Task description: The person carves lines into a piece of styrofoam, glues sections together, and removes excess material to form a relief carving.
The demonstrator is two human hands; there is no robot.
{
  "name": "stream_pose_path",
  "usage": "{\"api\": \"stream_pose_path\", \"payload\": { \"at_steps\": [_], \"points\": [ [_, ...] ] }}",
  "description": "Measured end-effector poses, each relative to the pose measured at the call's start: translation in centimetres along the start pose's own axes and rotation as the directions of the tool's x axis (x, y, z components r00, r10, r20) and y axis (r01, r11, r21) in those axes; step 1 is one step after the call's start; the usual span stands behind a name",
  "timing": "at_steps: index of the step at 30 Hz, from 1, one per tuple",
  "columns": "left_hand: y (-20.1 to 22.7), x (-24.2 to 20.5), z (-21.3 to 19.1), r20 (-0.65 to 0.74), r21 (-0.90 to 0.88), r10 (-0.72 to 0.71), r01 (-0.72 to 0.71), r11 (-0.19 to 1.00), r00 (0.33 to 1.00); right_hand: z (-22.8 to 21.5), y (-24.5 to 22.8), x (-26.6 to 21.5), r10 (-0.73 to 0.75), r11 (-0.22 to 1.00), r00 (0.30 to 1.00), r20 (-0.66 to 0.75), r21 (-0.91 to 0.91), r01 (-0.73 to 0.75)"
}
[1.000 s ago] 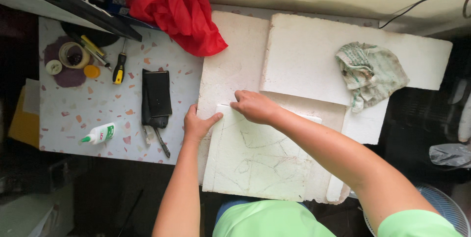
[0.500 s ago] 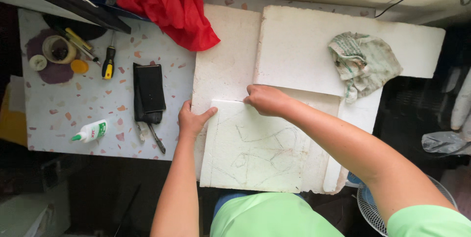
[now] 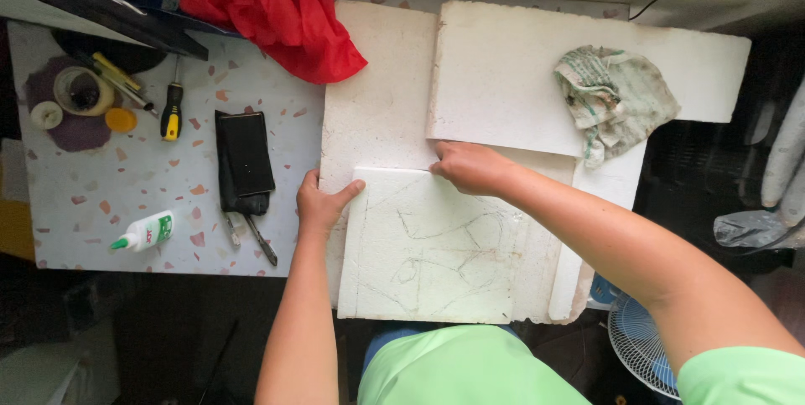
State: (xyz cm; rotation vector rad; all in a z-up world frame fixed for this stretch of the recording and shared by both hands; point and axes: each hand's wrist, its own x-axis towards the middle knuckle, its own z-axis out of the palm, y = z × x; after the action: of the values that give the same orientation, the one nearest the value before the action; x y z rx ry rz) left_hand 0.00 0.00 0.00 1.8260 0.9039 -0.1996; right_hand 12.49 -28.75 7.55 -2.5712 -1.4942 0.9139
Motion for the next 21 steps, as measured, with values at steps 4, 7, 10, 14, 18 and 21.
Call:
{"api": "stream_pose_path", "payload": {
  "at_steps": [4,7,10,14,18,21],
  "points": [
    [-1.0,0.5,0.2,-0.001,0.027,0.003,-0.003,1.0,1.0,0.9,1.0,-1.3,0.02,1.0,1.0,0.011,-0.014,-0.02],
    [-1.6,0.5,0.6,-0.011,0.005,0.008,-0.008,1.0,1.0,2.4,1.9,-2.1,0.033,0.999,0.999,-0.028,-0.022,-0.034],
    [-1.7,0.6,0.7,-0.016,-0.006,0.02,-0.02,1.0,1.0,3.1,2.2,-2.4,0.037,0.999,0.998,-0.056,-0.001,-0.038],
    [-2.1,0.9,0.8,-0.022,-0.01,0.026,-0.027,1.0,0.999,3.9,2.8,-3.3,0.044,0.999,0.996,-0.076,0.026,-0.042],
    [-1.3,0.2,0.8,-0.023,-0.022,0.003,-0.004,1.0,1.0,6.1,4.0,-4.4,0.058,0.998,0.994,-0.088,0.021,-0.057],
    [-1.4,0.3,0.8,-0.025,-0.02,0.018,-0.019,1.0,1.0,6.1,4.5,-5.3,0.077,0.997,0.991,-0.107,0.034,-0.073]
  ]
}}
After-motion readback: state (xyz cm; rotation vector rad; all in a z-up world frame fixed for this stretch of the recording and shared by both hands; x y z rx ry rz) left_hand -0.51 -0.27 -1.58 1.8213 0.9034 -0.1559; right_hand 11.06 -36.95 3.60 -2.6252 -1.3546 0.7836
